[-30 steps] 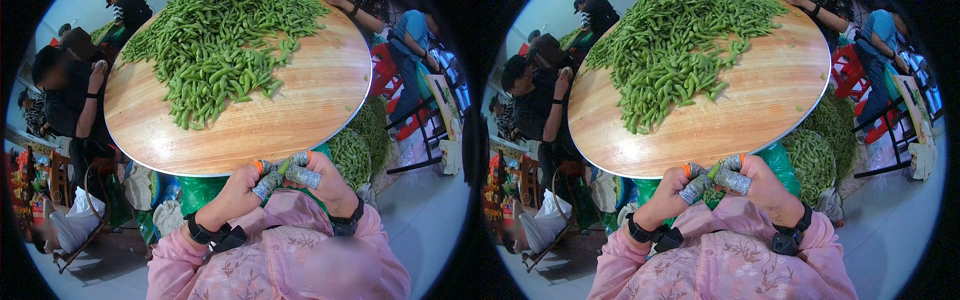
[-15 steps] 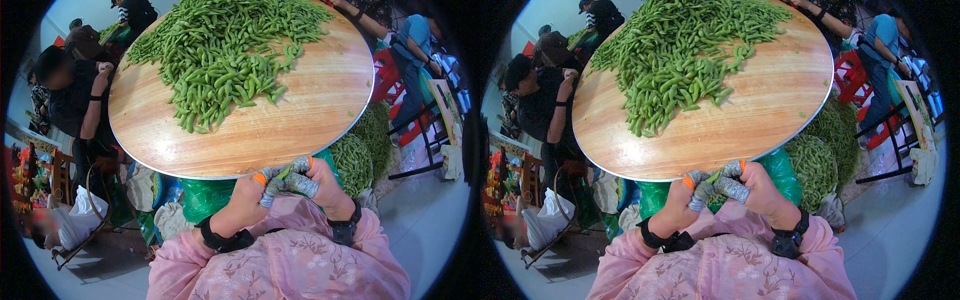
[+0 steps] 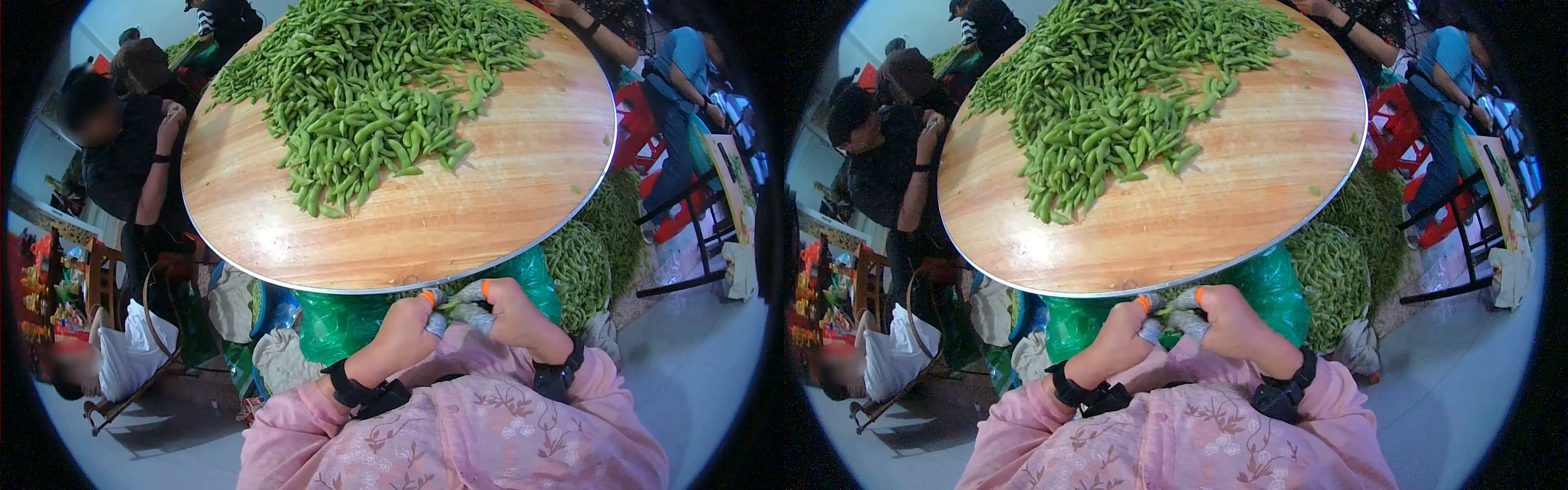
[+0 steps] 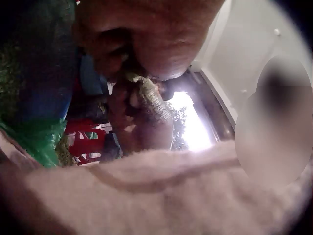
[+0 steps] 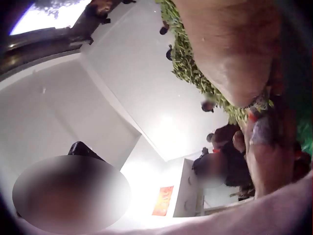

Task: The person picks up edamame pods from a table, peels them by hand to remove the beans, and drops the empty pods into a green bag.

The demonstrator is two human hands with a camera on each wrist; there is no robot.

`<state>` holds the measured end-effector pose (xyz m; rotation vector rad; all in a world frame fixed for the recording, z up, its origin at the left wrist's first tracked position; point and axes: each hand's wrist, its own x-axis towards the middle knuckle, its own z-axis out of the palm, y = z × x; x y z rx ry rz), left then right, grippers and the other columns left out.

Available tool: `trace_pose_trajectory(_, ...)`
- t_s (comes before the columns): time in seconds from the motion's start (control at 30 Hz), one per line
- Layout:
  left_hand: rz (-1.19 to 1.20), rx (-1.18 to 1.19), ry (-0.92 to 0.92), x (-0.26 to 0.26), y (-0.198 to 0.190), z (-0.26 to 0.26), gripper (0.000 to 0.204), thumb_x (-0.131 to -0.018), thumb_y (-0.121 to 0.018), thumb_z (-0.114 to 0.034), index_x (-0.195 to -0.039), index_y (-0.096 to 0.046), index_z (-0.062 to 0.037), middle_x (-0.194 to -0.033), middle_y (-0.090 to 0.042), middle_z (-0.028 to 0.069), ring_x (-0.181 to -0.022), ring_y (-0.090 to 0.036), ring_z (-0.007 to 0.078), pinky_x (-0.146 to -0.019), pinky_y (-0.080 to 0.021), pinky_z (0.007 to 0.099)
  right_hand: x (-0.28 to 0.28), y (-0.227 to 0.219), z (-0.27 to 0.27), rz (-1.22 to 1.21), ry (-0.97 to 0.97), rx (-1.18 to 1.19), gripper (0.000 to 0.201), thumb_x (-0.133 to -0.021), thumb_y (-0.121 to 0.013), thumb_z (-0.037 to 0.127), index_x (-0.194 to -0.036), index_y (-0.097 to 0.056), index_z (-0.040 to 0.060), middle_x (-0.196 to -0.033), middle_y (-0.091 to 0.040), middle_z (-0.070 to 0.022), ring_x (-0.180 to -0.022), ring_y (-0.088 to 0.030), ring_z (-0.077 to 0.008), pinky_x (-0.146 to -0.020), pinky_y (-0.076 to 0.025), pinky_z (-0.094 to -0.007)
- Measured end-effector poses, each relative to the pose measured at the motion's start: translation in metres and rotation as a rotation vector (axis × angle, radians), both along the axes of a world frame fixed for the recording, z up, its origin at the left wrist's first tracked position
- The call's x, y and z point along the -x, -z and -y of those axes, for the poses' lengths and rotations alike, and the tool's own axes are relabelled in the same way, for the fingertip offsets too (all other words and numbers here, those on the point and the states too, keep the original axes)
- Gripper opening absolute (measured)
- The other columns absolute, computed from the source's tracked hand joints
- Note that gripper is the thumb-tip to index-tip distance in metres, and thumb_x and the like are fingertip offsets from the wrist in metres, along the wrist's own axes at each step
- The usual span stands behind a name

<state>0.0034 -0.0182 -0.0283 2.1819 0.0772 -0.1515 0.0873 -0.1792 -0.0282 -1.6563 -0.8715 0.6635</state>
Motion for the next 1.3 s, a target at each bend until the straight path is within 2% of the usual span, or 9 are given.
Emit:
trace_pose_trajectory(0.13, 0.003, -0.413, 0.159, -0.012, -0.034, -0.009, 0.02, -0.073, -0.049, -0.003, -0.091, -0.055, -0.0011, -0.073, -0.057, 0.0214, -0.069, -0.056, 0.0375, -0.058, -0.045, 0.0375, -0.023, 0.006, 0.043, 0.235, 0.241, 0.357, 0.018, -0.069, -0.057, 0.006, -0.087, -0.06, 0.0022, -0.073, -0.061, -0.0161, -0.067, -0.058, -0.0304, -0.06, -0.046, -0.0343)
trace_pose_trajectory(0.23, 0.158, -0.416, -0.028, -0.045, -0.049, -0.028, 0.019, -0.076, -0.051, -0.007, -0.094, -0.055, -0.0027, -0.074, -0.058, 0.0214, -0.071, -0.058, 0.0356, -0.06, -0.045, 0.0402, -0.04, 0.009, 0.088, 0.496, 0.453, 0.78, 0.018, -0.068, -0.057, 0.007, -0.084, -0.057, -0.0026, -0.072, -0.058, -0.0223, -0.07, -0.057, -0.037, -0.06, -0.045, -0.0401)
trace_pose_trajectory(0.33, 0.27, -0.526, -0.111, -0.099, -0.044, -0.048, 0.021, -0.079, -0.052, -0.018, -0.091, -0.056, -0.0018, -0.073, -0.058, 0.0209, -0.069, -0.057, 0.036, -0.059, -0.045, 0.041, -0.041, 0.012, 0.107, 0.421, 0.665, 0.63, 0.021, -0.068, -0.057, 0.006, -0.085, -0.056, -0.0048, -0.072, -0.057, -0.0243, -0.07, -0.057, -0.0372, -0.062, -0.044, -0.0401)
trace_pose_trajectory(0.37, 0.201, -0.64, -0.084, -0.114, -0.045, -0.052, 0.022, -0.08, -0.051, -0.021, -0.089, -0.056, -0.0013, -0.071, -0.058, 0.0208, -0.067, -0.057, 0.036, -0.058, -0.045, 0.0417, -0.042, 0.014, 0.114, 0.419, 0.619, 0.668, 0.023, -0.07, -0.053, 0.002, -0.092, -0.057, -0.0042, -0.072, -0.059, -0.019, -0.066, -0.058, -0.0249, -0.06, -0.044, -0.0313)
trace_pose_trajectory(0.47, 0.157, -0.781, -0.029, -0.134, -0.038, -0.056, 0.025, -0.079, -0.051, -0.025, -0.084, -0.055, -0.0005, -0.067, -0.058, 0.0203, -0.064, -0.057, 0.0362, -0.057, -0.044, 0.0431, -0.035, -0.001, 0.098, 0.267, 0.599, 0.448, 0.022, -0.072, -0.054, 0.002, -0.093, -0.058, -0.0039, -0.075, -0.061, -0.0153, -0.068, -0.058, -0.0167, -0.062, -0.044, -0.0283)
trace_pose_trajectory(0.73, 0.173, -0.827, 0.052, -0.112, -0.034, -0.058, 0.018, -0.075, -0.051, -0.019, -0.078, -0.055, -0.0006, -0.064, -0.057, 0.0198, -0.061, -0.056, 0.0366, -0.055, -0.043, 0.0439, -0.026, -0.022, 0.046, 0.13, 0.403, 0.142, 0.019, -0.074, -0.057, 0.001, -0.092, -0.059, -0.0041, -0.083, -0.063, -0.0107, -0.075, -0.057, -0.0138, -0.069, -0.045, -0.0254)
trace_pose_trajectory(0.93, 0.105, -0.539, 0.152, -0.063, -0.037, -0.058, 0.018, -0.074, -0.055, -0.012, -0.088, -0.054, -0.0009, -0.063, -0.056, 0.0168, -0.06, -0.056, 0.0322, -0.055, -0.044, 0.0378, -0.022, -0.018, 0.032, -0.018, 0.354, 0.054, 0.019, -0.074, -0.056, -0.002, -0.093, -0.058, -0.0043, -0.083, -0.062, -0.0087, -0.076, -0.056, -0.0123, -0.069, -0.045, -0.0251)
trace_pose_trajectory(1.13, 0.185, -0.1, -0.174, -0.042, -0.037, -0.055, 0.026, -0.073, -0.062, -0.011, -0.096, -0.054, -0.002, -0.063, -0.052, 0.0079, -0.055, -0.052, 0.019, -0.054, -0.042, 0.0274, -0.021, -0.018, 0.033, -0.005, 0.364, 0.031, 0.019, -0.075, -0.056, -0.001, -0.094, -0.058, -0.0051, -0.084, -0.062, -0.0083, -0.076, -0.056, -0.0117, -0.069, -0.045, -0.0251)
trace_pose_trajectory(1.3, 0.176, -0.614, -0.088, -0.047, -0.026, -0.05, 0.016, -0.072, -0.061, -0.01, -0.087, -0.058, -0.0028, -0.069, -0.058, 0.0154, -0.063, -0.058, 0.028, -0.056, -0.044, 0.0328, -0.018, -0.017, 0.024, -0.027, 0.356, -0.017, 0.019, -0.076, -0.057, 0.001, -0.093, -0.058, -0.0048, -0.084, -0.062, -0.0084, -0.076, -0.055, -0.0116, -0.068, -0.045, -0.025)
